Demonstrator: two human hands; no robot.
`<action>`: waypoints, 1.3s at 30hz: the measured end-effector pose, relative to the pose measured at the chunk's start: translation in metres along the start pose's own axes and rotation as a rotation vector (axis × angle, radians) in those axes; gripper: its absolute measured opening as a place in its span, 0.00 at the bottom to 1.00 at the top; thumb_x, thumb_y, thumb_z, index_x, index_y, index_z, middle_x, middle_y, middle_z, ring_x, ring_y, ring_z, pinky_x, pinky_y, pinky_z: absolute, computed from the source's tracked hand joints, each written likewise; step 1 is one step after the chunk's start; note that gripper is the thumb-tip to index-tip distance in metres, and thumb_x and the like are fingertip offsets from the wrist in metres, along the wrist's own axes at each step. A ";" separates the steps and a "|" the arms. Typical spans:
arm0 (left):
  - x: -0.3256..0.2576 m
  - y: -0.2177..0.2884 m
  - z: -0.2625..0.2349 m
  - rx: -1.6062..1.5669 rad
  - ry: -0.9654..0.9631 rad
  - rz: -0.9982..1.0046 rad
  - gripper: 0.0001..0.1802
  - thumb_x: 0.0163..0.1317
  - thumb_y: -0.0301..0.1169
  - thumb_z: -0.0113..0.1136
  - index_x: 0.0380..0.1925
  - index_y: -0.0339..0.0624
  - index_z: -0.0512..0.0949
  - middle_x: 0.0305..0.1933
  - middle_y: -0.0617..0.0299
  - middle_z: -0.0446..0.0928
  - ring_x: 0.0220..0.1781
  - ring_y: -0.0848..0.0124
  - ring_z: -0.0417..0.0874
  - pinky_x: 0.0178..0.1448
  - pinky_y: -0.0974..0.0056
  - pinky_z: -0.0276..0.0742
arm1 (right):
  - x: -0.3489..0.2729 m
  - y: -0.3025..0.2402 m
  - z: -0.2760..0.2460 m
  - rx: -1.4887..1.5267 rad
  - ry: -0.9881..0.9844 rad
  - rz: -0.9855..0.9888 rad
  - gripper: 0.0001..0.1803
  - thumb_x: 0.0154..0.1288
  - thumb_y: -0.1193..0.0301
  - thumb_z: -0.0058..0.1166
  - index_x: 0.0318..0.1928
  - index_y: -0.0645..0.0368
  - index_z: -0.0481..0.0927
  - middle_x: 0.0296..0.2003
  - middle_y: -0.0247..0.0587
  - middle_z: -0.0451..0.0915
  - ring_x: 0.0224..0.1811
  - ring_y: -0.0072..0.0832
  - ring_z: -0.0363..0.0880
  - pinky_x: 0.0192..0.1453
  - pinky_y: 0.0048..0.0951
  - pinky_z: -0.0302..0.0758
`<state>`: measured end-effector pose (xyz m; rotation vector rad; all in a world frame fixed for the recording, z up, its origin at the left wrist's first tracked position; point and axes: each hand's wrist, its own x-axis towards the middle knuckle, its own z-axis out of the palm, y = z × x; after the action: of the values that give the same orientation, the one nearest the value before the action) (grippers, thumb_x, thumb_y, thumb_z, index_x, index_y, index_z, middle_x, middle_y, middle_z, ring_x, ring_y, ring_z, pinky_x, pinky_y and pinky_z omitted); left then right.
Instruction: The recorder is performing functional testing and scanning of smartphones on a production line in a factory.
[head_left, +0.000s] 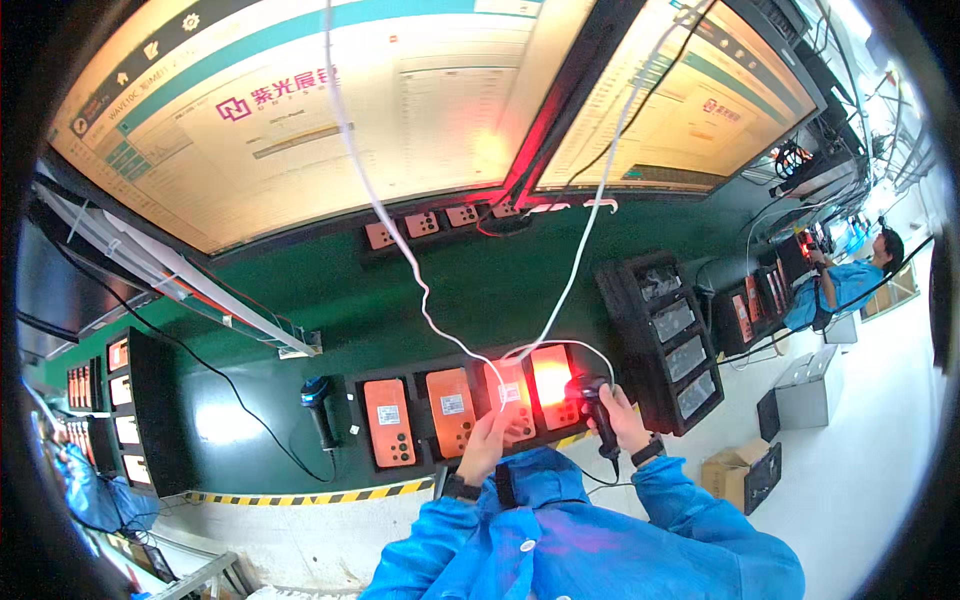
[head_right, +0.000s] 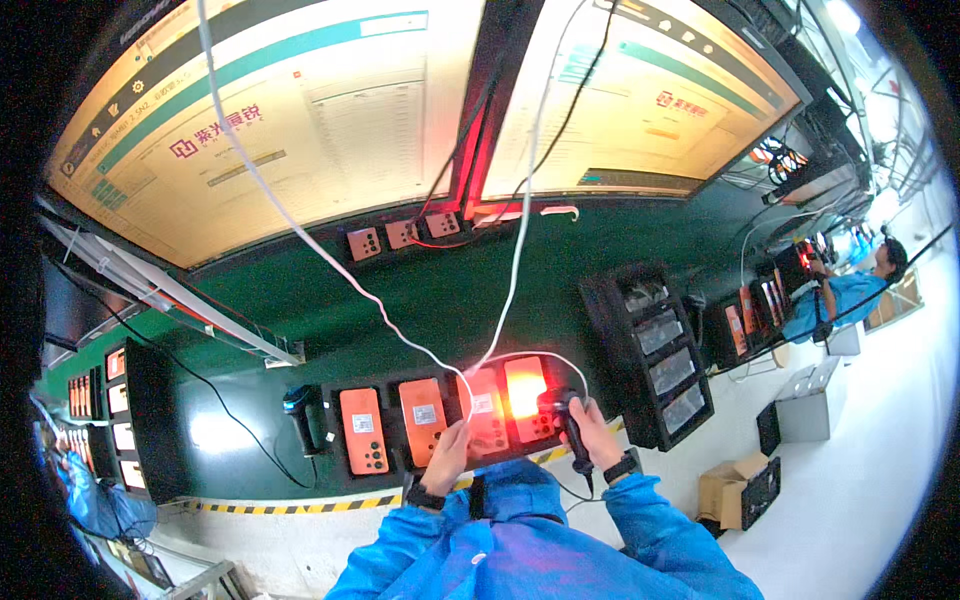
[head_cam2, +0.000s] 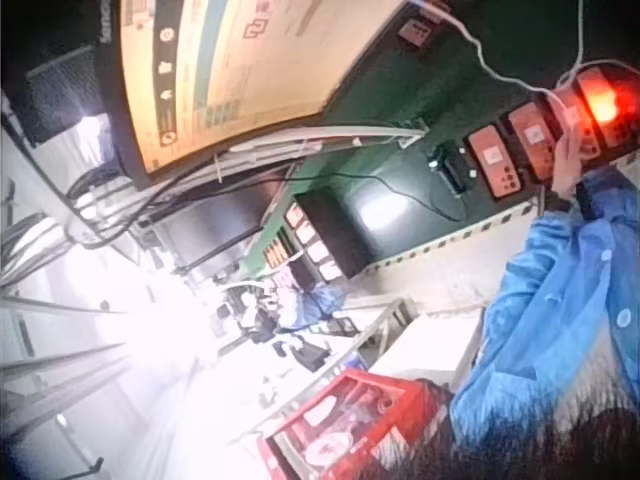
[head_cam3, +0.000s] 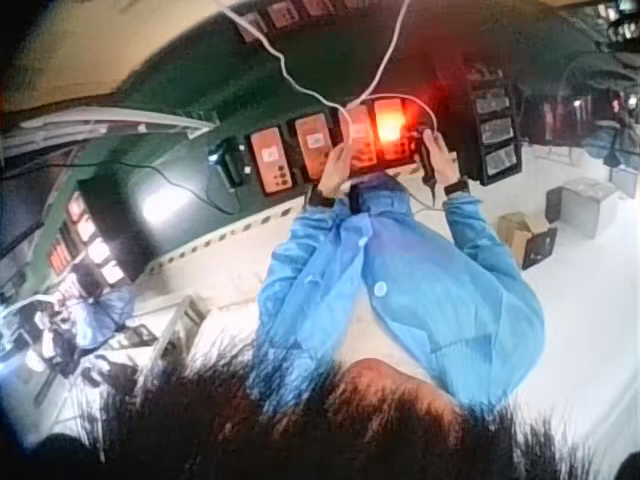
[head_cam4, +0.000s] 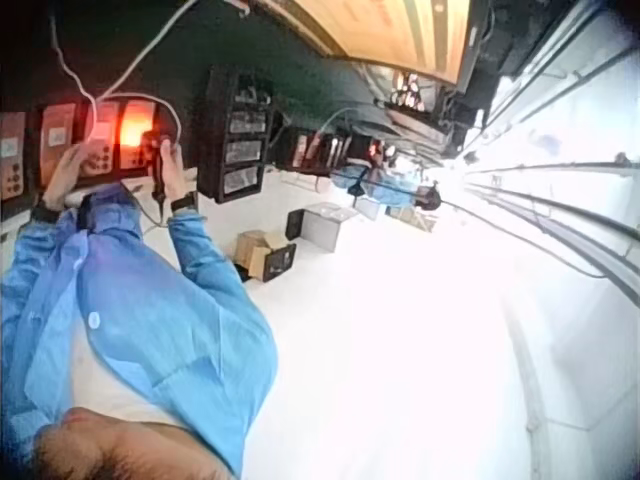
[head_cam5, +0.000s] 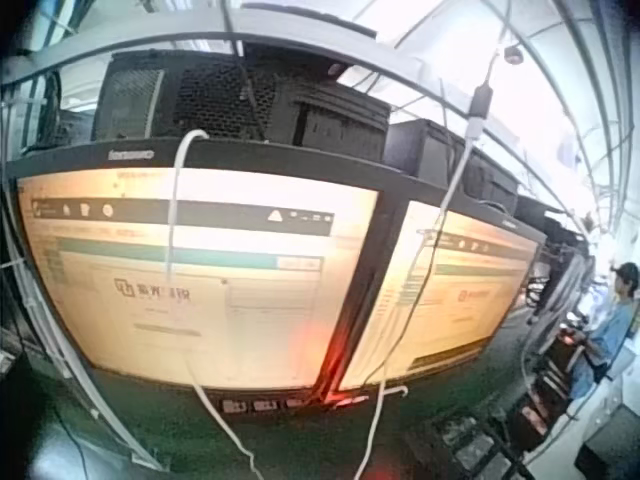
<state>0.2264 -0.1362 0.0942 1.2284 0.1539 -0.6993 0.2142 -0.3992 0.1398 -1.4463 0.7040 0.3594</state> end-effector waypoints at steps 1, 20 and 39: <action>0.015 -0.009 0.007 -0.041 0.020 0.005 0.17 0.71 0.38 0.42 0.40 0.34 0.74 0.39 0.58 0.79 0.40 0.71 0.79 0.45 0.68 0.73 | 0.006 0.005 -0.001 0.005 -0.024 -0.016 0.20 0.70 0.49 0.44 0.46 0.52 0.65 0.28 0.37 0.77 0.19 0.23 0.76 0.20 0.24 0.73; 0.115 -0.040 0.098 0.613 0.565 0.215 0.24 0.51 0.34 0.67 0.36 0.38 0.61 0.31 0.54 0.69 0.31 0.62 0.74 0.36 0.59 0.73 | 0.151 0.055 -0.045 -0.190 0.528 -0.582 0.14 0.67 0.62 0.51 0.33 0.60 0.71 0.24 0.30 0.69 0.28 0.20 0.66 0.31 0.27 0.63; 0.077 -0.008 0.085 0.429 0.305 0.382 0.25 0.51 0.13 0.59 0.48 0.33 0.60 0.47 0.49 0.77 0.52 0.63 0.79 0.56 0.61 0.75 | 0.073 -0.084 -0.008 -0.423 -0.485 -0.638 0.07 0.62 0.72 0.56 0.36 0.63 0.81 0.35 0.44 0.82 0.36 0.26 0.82 0.40 0.25 0.76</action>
<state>0.2607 -0.2455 0.0814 1.7167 0.0160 -0.2093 0.3193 -0.4308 0.1594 -1.7997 -0.2518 0.3461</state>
